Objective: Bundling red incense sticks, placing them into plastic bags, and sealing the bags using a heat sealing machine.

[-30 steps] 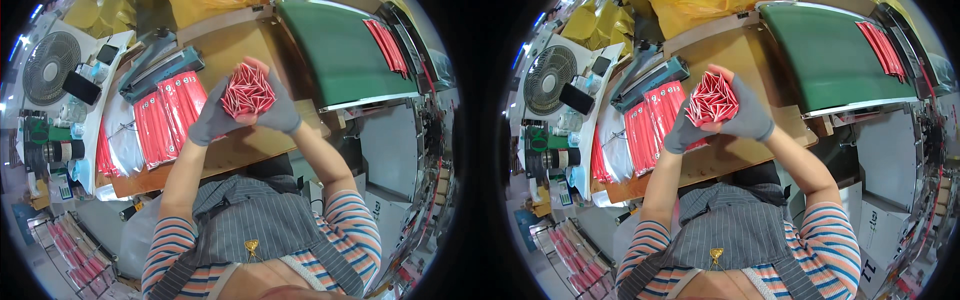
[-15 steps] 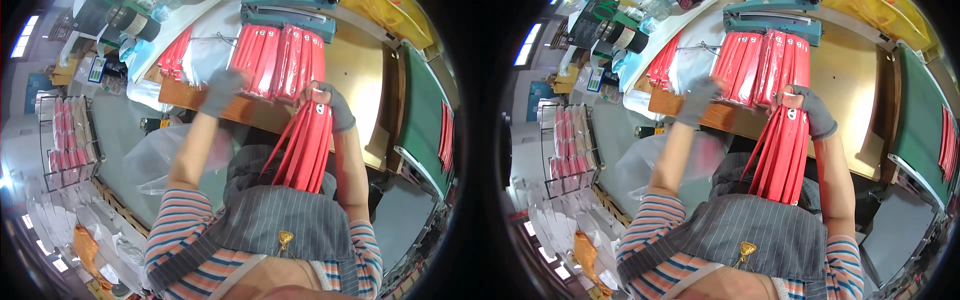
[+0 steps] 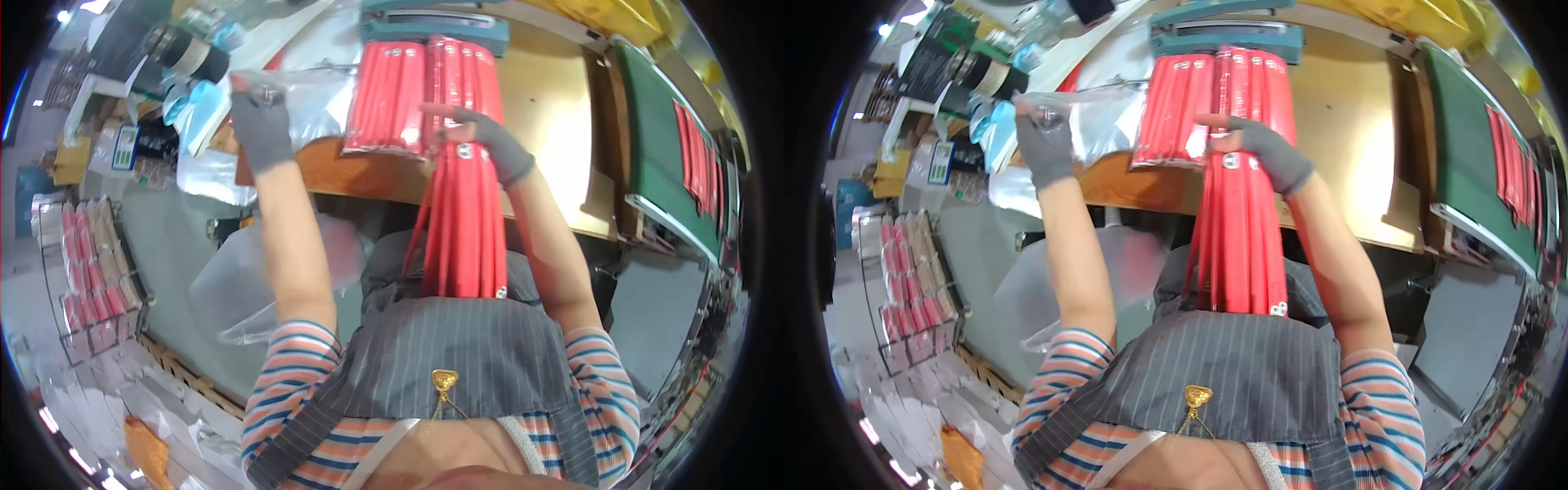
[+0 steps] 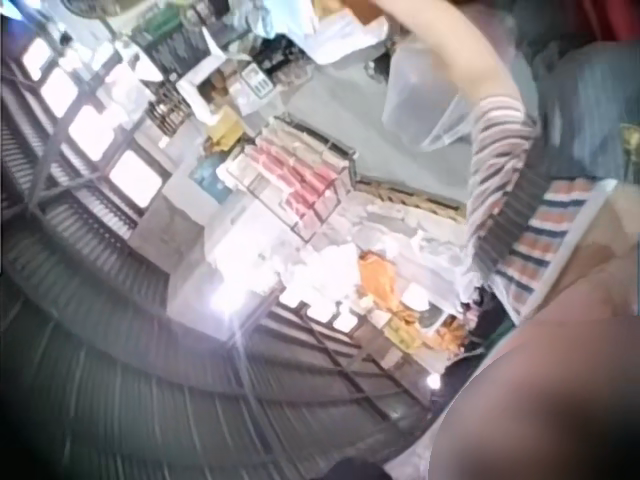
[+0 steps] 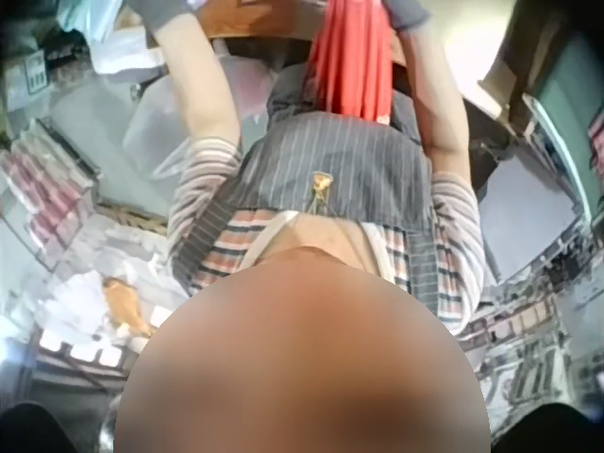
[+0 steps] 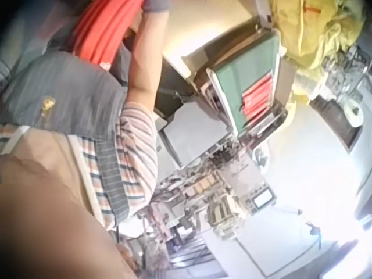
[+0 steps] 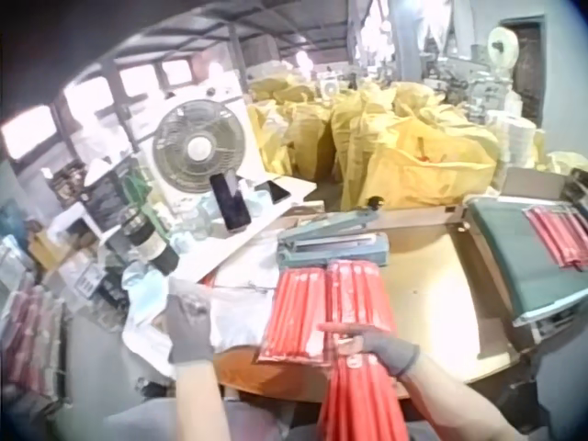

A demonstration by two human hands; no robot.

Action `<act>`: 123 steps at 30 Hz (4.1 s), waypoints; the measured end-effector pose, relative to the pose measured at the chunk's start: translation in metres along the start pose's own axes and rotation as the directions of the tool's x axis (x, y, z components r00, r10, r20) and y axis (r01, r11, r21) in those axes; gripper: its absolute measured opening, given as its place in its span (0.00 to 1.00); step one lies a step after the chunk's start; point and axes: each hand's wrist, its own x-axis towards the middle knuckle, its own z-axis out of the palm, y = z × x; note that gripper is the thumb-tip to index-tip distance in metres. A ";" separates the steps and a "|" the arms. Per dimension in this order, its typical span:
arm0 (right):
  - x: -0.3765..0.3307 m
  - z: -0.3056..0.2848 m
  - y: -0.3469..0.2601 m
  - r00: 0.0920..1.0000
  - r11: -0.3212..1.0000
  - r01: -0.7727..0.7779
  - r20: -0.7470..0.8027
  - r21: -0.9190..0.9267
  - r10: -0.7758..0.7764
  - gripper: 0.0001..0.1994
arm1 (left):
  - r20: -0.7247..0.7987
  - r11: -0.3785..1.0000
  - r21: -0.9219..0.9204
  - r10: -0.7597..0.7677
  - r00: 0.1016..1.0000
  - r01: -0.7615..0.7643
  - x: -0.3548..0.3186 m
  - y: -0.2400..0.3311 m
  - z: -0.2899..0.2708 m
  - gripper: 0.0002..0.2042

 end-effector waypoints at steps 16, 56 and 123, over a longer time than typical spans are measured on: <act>-0.035 -0.038 0.006 0.897 0.888 0.413 -0.079 -0.204 -0.435 0.22 | 0.712 0.648 0.580 -0.109 0.694 -0.493 -0.120 -0.078 0.133 0.12; -0.190 -0.028 -0.167 0.742 0.381 -0.358 -0.508 -0.852 -0.437 0.07 | 0.745 0.525 0.666 -0.505 0.436 -0.529 -0.109 -0.042 0.223 0.14; -0.037 0.031 0.015 0.996 0.996 -0.091 0.019 -0.015 0.091 0.32 | -0.060 0.849 0.511 -0.125 0.990 0.138 -0.190 -0.004 -0.051 0.12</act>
